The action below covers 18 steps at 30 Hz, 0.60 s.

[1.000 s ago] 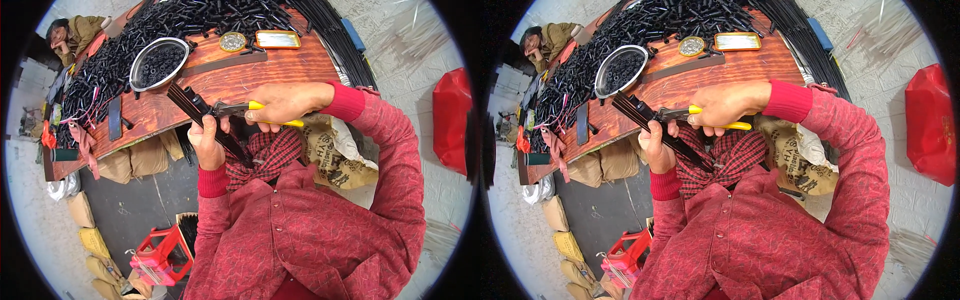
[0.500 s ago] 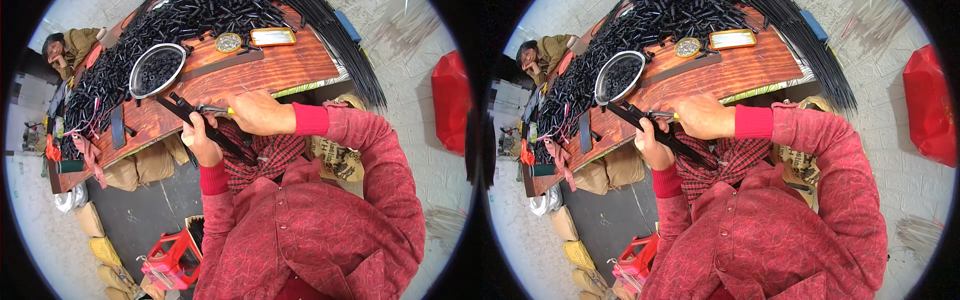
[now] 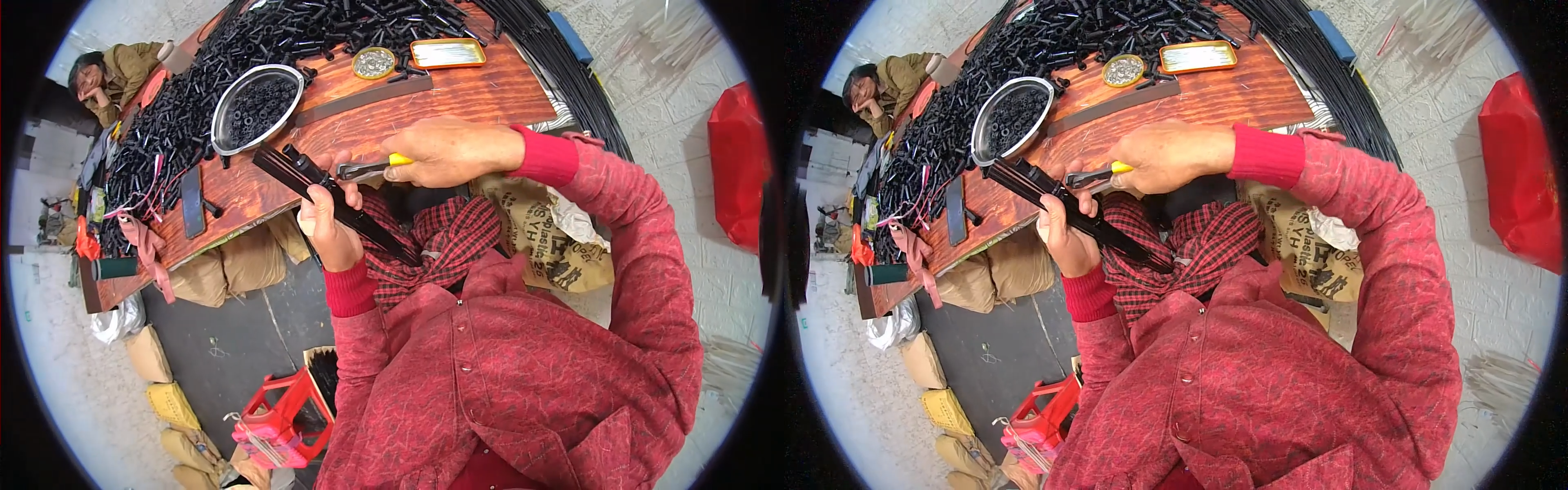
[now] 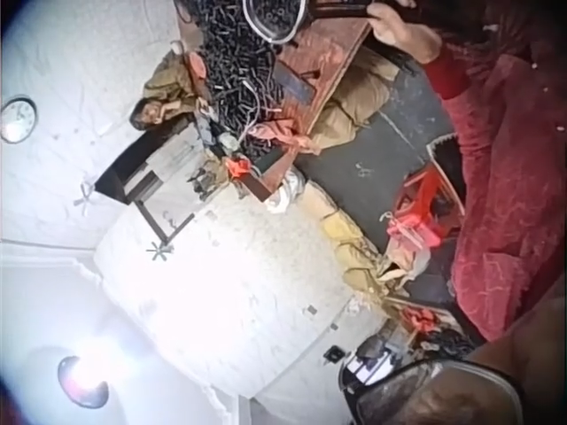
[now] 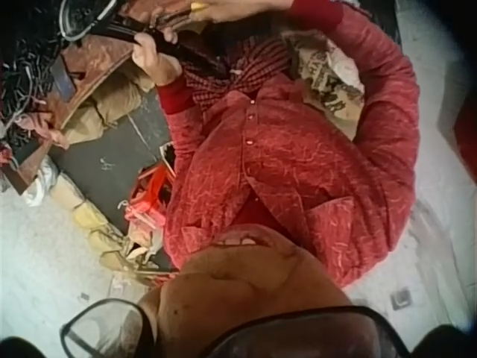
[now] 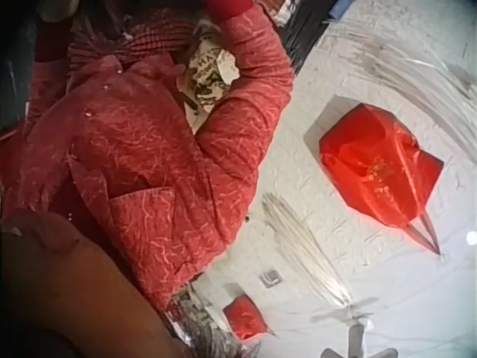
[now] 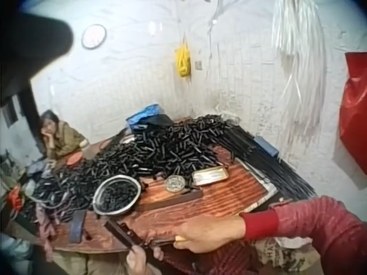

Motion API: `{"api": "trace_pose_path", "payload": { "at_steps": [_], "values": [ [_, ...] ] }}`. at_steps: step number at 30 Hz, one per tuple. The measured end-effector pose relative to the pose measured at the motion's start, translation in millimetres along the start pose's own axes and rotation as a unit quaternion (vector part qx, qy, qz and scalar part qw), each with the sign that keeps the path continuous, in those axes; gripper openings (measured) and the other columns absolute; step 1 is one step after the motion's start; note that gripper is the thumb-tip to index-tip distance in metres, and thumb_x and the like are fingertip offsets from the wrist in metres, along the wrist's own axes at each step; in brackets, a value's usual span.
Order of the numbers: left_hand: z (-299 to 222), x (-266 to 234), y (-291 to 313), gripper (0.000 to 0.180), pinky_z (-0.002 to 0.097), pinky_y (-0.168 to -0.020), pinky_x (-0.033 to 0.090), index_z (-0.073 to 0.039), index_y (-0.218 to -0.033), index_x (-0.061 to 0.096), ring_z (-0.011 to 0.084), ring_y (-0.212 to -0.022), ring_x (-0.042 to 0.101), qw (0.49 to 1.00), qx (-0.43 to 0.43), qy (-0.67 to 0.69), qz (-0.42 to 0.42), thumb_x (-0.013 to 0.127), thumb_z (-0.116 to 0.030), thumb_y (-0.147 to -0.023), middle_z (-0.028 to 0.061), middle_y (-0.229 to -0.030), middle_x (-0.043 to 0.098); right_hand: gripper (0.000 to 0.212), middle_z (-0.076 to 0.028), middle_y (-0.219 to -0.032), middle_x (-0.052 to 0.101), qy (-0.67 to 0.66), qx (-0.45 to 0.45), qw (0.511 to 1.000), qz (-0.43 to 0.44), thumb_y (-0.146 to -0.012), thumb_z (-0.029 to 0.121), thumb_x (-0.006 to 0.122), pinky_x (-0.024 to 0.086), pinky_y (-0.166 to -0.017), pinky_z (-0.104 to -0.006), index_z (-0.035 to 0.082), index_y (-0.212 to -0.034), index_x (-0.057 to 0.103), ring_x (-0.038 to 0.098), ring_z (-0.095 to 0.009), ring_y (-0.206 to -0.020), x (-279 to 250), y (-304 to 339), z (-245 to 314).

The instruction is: Assembling and trimming black plastic components or cable bundles at a workbench.

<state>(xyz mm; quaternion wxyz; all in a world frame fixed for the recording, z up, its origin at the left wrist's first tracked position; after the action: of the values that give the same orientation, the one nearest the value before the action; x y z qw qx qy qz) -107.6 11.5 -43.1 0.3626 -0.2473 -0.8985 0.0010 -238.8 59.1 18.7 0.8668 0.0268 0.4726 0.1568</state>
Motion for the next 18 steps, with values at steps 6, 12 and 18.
{"api": "trace_pose_path", "payload": {
  "at_steps": [6,12,18],
  "values": [
    [1.2,6.0,3.6,0.048,0.0257,-0.063,0.042,0.003,-0.129,0.046,0.0125,-0.069,0.050,1.000,0.001,-0.015,-0.005,0.053,-0.034,-0.099,0.0139,-0.101,0.061,0.031,-0.022,-0.080,0.064,0.016,0.007,1.000,0.019,-0.089,0.032,0.058,0.048,-0.068,-0.0489,0.002,-0.096,0.063,0.062,-0.042,-0.079,-8.8,1.8,2.7],
    [-2.0,8.9,5.3,0.040,0.0255,-0.060,0.041,0.002,-0.120,0.052,0.0133,-0.066,0.050,0.997,0.021,-0.067,-0.027,0.052,-0.032,-0.100,0.0081,-0.080,0.057,0.029,-0.022,-0.081,0.064,0.026,0.019,0.999,0.030,-0.088,0.029,0.059,0.050,-0.070,-0.0485,0.001,-0.097,0.063,0.063,-0.042,-0.081,-9.5,3.7,5.0],
    [-4.3,12.5,11.2,0.035,0.0259,-0.059,0.042,0.002,-0.115,0.051,0.0130,-0.066,0.050,0.992,0.039,-0.115,-0.044,0.050,-0.030,-0.100,0.0086,-0.080,0.058,0.029,-0.024,-0.083,0.064,0.038,0.026,0.998,0.043,-0.086,0.025,0.060,0.050,-0.070,-0.0492,-0.002,-0.095,0.062,0.063,-0.042,-0.081,-5.8,4.6,4.4]
  ]
}}
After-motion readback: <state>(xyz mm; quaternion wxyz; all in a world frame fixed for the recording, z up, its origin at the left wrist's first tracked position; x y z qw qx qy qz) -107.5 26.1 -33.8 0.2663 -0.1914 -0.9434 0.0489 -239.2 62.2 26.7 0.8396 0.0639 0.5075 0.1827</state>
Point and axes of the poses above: each hand's wrist, its own y-axis away from the middle knuckle, its own x-axis out of the palm, z = x × y, the point moved 9 cm from there along -y, towards the middle knuckle
